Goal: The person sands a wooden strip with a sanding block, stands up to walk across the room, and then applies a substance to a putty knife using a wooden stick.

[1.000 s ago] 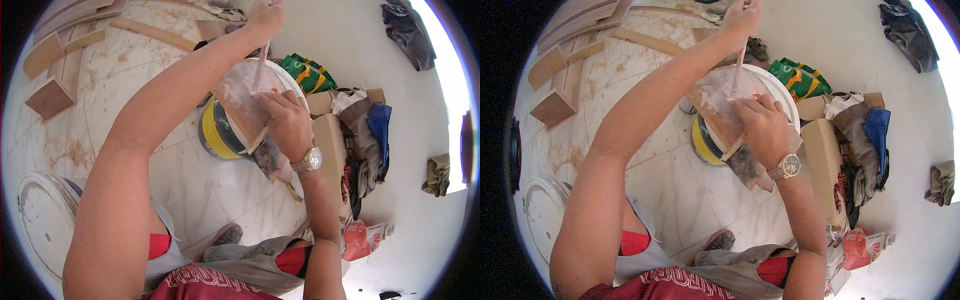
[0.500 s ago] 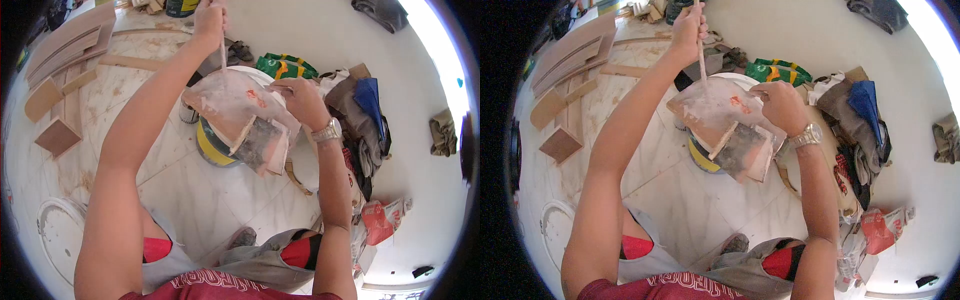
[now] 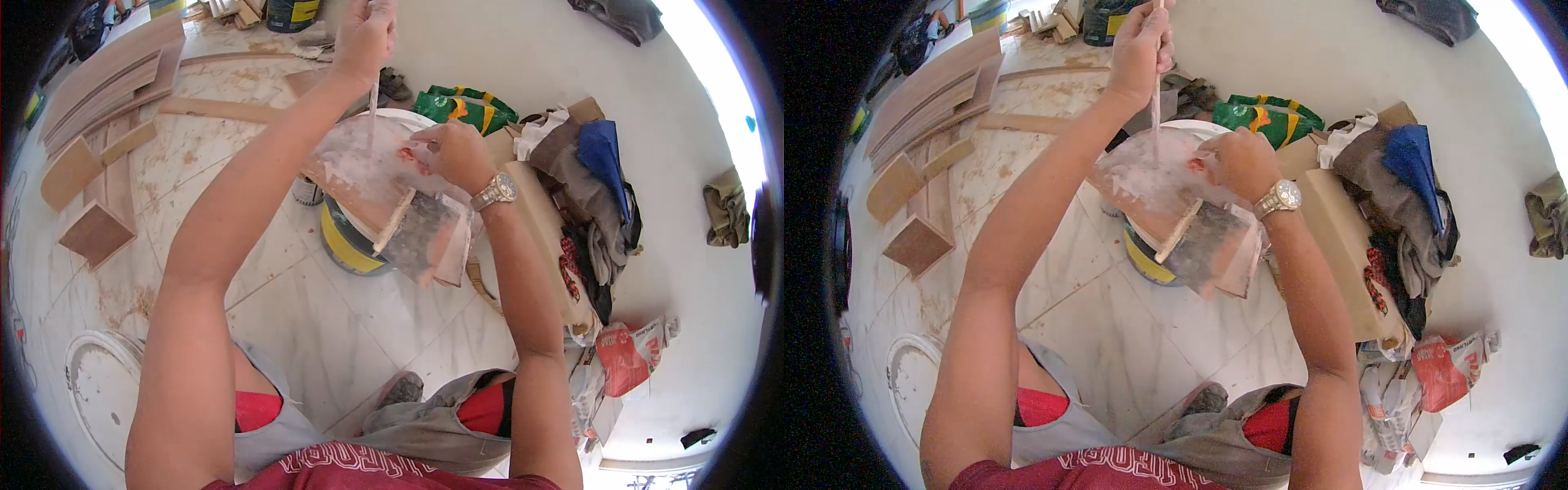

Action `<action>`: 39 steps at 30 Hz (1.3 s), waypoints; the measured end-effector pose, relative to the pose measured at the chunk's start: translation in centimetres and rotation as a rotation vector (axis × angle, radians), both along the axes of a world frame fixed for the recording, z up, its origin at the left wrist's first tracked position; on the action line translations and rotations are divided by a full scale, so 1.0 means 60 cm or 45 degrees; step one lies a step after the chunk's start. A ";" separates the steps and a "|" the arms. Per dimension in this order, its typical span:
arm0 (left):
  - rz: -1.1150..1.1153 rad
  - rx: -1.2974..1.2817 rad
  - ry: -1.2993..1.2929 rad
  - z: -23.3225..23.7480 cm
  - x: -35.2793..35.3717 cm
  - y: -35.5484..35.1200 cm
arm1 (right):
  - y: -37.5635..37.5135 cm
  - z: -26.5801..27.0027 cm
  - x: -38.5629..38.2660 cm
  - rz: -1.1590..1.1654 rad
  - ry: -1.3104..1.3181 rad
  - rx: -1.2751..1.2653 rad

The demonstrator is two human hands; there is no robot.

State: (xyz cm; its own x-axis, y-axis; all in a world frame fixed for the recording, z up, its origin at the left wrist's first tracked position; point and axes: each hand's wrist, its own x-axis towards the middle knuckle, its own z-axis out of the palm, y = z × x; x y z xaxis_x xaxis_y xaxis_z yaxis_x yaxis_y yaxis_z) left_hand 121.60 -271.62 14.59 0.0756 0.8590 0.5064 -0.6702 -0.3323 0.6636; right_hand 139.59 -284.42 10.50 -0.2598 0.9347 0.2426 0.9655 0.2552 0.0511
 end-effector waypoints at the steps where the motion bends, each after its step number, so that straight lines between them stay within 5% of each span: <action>1: -0.010 0.031 -0.006 -0.003 0.001 0.002 | 0.007 0.000 0.001 -0.015 0.018 -0.020; 2: -0.022 0.062 -0.011 -0.006 0.002 0.005 | 0.014 0.000 0.003 -0.033 0.037 -0.040; 5: 0.432 0.348 0.217 -0.026 0.019 0.035 | 0.042 0.006 0.013 0.020 0.104 -0.173; 8: 0.913 0.519 0.114 -0.019 0.044 0.031 | 0.072 -0.003 0.037 0.190 0.048 -0.094; 11: 0.735 0.495 0.252 -0.008 0.034 -0.015 | 0.074 0.009 0.037 0.252 0.059 -0.191; 20: 0.810 0.539 0.281 -0.006 0.047 -0.029 | 0.019 0.040 0.036 0.157 0.103 -0.252; 22: 0.599 0.455 0.350 -0.003 0.027 -0.032 | -0.001 0.070 0.063 0.281 0.286 -0.266; 26: 0.191 0.387 0.391 0.033 0.018 -0.036 | -0.098 0.184 0.095 0.077 0.664 -0.284; 29: 0.434 0.927 0.844 0.035 0.053 -0.028 | -0.178 0.259 0.128 0.175 1.053 -0.194; 31: 0.240 1.071 0.960 -0.006 0.094 -0.054 | -0.211 0.288 0.152 0.392 1.463 -0.027; 34: -0.039 1.296 1.270 -0.085 0.164 -0.073 | -0.219 0.309 0.131 0.344 1.620 0.388; 39: -0.382 1.266 1.538 -0.128 0.235 -0.108 | -0.197 0.291 0.153 0.387 1.703 0.451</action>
State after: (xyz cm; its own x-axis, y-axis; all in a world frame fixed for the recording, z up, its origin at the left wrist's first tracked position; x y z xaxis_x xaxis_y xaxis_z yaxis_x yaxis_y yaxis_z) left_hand 135.68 -278.08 6.90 0.9288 0.1181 0.3513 -0.0521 -0.8968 0.4394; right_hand 148.80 -296.24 27.94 0.1719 0.7236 0.6685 0.2460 0.6256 -0.7404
